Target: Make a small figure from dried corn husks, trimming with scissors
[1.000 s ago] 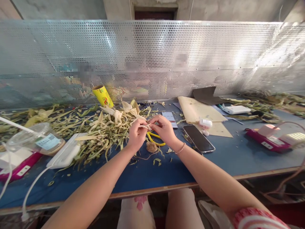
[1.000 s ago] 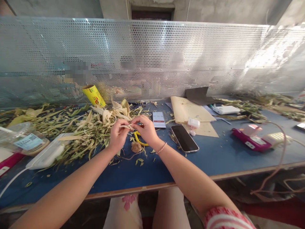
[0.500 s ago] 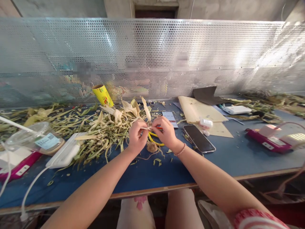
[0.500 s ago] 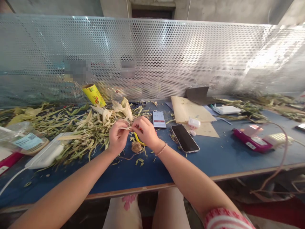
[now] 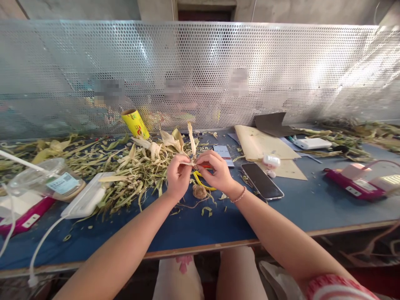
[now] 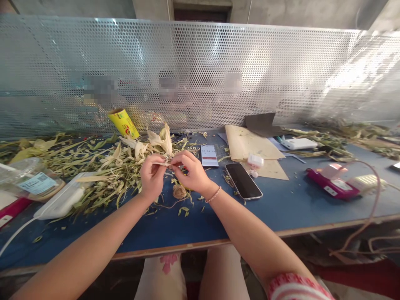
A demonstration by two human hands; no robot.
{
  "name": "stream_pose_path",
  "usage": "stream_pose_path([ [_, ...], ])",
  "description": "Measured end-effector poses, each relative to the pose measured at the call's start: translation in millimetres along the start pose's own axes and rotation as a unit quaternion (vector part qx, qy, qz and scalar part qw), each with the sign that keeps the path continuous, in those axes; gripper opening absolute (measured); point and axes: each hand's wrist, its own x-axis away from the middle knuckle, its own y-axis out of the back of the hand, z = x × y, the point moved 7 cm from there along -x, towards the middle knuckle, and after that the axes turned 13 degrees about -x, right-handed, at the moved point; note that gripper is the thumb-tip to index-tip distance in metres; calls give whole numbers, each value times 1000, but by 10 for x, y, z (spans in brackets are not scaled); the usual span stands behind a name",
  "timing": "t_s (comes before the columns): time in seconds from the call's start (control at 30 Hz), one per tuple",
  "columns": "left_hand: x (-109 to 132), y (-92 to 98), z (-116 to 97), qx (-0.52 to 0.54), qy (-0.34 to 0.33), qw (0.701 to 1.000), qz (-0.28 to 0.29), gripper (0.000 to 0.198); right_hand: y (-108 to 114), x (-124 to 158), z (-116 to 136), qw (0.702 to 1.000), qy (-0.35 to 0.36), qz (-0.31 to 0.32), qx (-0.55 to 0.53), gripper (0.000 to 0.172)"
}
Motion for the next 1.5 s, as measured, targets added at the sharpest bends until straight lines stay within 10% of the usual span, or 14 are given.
stream_pose_path([
  [0.43, 21, -165, 274, 178, 228, 957, 12, 14, -47, 57, -426, 939, -242, -93, -225, 20],
  [1.03, 35, -135, 322, 92, 170, 981, 25, 11, -128, 131, -559, 883, -369, -96, -274, 21],
  [1.5, 5, -197, 263, 89, 178, 977, 81, 16, -25, 72, -587, 922, -307, -94, -218, 20],
])
